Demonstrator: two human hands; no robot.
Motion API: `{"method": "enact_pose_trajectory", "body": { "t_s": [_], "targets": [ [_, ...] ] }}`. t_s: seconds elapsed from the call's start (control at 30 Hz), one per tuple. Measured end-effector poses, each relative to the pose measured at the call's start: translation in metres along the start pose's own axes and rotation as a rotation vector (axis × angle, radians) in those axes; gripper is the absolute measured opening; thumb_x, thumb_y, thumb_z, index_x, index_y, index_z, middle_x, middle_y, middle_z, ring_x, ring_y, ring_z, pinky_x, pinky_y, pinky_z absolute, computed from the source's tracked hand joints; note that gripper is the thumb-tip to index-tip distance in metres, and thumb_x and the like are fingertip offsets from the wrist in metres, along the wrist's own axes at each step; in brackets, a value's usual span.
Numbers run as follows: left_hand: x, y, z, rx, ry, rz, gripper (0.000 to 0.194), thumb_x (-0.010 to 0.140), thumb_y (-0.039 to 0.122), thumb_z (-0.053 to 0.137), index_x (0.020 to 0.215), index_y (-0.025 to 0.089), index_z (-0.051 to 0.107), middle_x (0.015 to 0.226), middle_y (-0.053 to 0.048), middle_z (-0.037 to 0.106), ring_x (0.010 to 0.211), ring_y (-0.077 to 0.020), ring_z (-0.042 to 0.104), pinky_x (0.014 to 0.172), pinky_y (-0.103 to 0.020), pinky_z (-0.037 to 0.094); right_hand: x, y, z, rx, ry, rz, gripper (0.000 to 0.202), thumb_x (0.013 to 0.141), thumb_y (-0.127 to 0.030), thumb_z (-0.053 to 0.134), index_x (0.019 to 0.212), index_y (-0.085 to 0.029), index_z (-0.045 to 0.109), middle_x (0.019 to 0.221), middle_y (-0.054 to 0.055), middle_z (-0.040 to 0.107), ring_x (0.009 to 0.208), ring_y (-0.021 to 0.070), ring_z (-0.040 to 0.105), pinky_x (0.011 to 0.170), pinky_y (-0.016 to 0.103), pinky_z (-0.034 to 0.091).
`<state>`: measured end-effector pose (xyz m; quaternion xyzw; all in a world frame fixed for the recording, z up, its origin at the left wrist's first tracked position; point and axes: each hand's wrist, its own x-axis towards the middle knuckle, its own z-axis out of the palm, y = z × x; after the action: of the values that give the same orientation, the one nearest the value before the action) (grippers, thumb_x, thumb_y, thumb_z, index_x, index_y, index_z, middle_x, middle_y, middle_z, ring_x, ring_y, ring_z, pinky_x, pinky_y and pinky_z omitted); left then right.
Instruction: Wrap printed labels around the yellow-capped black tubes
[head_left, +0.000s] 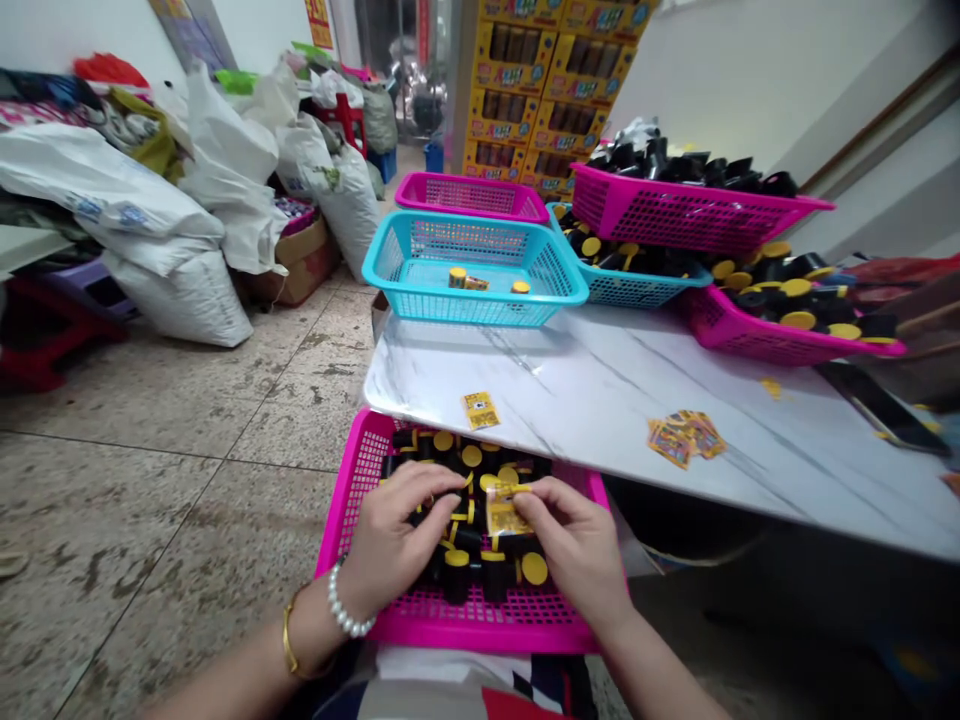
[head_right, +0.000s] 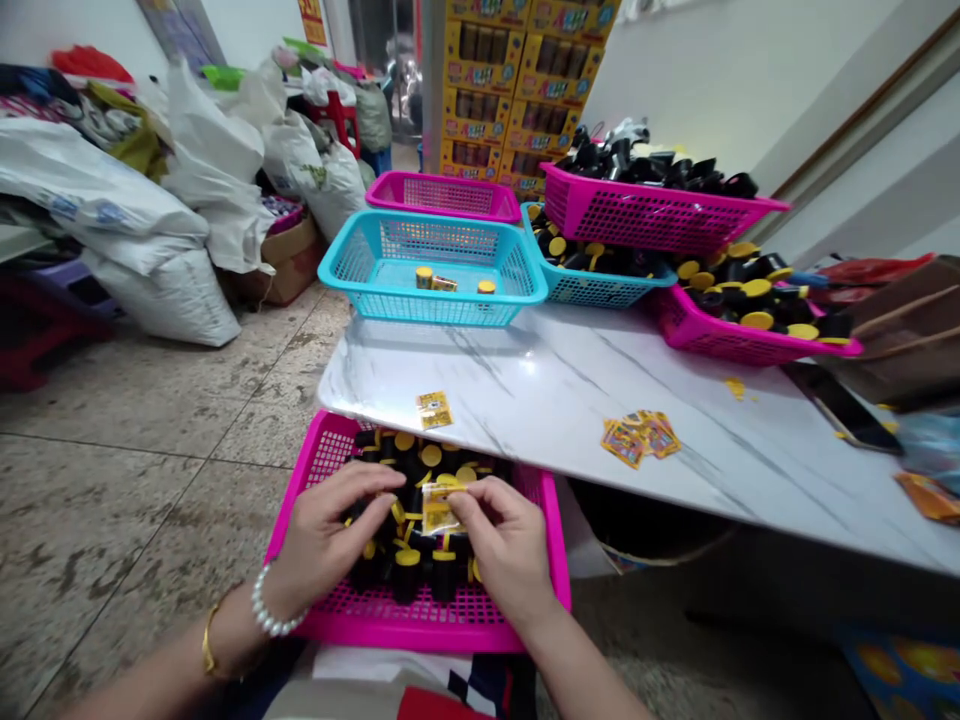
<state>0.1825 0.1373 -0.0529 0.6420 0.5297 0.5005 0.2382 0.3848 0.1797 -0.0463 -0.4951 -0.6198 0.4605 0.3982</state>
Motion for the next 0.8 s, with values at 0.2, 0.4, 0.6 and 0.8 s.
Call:
{"method": "enact_pose_trajectory", "body": {
  "t_s": [0.2,0.4,0.6,0.8],
  "targets": [
    [-0.015,0.015,0.005,-0.372,-0.022,-0.504,0.015,0.086,0.032,0.063,0.088,0.018,0.071,0.078,-0.003,0.066,0.068,-0.0116,0.06,0.059,-0.02,0.047,-0.009,0.004,0.015,0.073,-0.004,-0.092,0.008,0.084,-0.025,0.066,0.081,-0.022,0.074,0.081,0.002,0.064,0.074,0.0156,0.062,0.064,0.026,0.05],
    [-0.014,0.009,0.011,-0.882,-0.22,-0.857,0.042,0.082,0.055,0.06,0.071,0.014,0.06,0.051,0.003,0.049,0.037,-0.0043,0.035,0.036,-0.017,0.021,-0.017,0.008,0.011,0.006,-0.014,-0.531,0.04,0.079,0.0,0.064,0.092,-0.036,0.076,0.117,0.003,0.052,0.11,0.0197,0.053,0.093,0.037,0.046],
    [-0.017,0.007,0.014,-0.842,-0.125,-0.822,0.036,0.08,0.048,0.067,0.074,0.013,0.065,0.055,0.004,0.046,0.042,-0.0032,0.033,0.04,-0.017,0.02,-0.019,0.017,0.008,-0.067,-0.035,-0.547,0.043,0.078,0.001,0.066,0.096,-0.036,0.075,0.122,0.004,0.049,0.114,0.0228,0.05,0.095,0.042,0.044],
    [-0.019,0.008,0.01,-0.609,-0.136,-0.503,0.018,0.08,0.032,0.07,0.085,0.016,0.075,0.079,-0.003,0.057,0.068,-0.0104,0.051,0.061,-0.022,0.04,-0.019,0.02,0.011,-0.088,-0.033,-0.545,0.042,0.079,0.0,0.066,0.098,-0.037,0.075,0.121,0.004,0.049,0.113,0.0225,0.051,0.094,0.042,0.046]
  ]
}}
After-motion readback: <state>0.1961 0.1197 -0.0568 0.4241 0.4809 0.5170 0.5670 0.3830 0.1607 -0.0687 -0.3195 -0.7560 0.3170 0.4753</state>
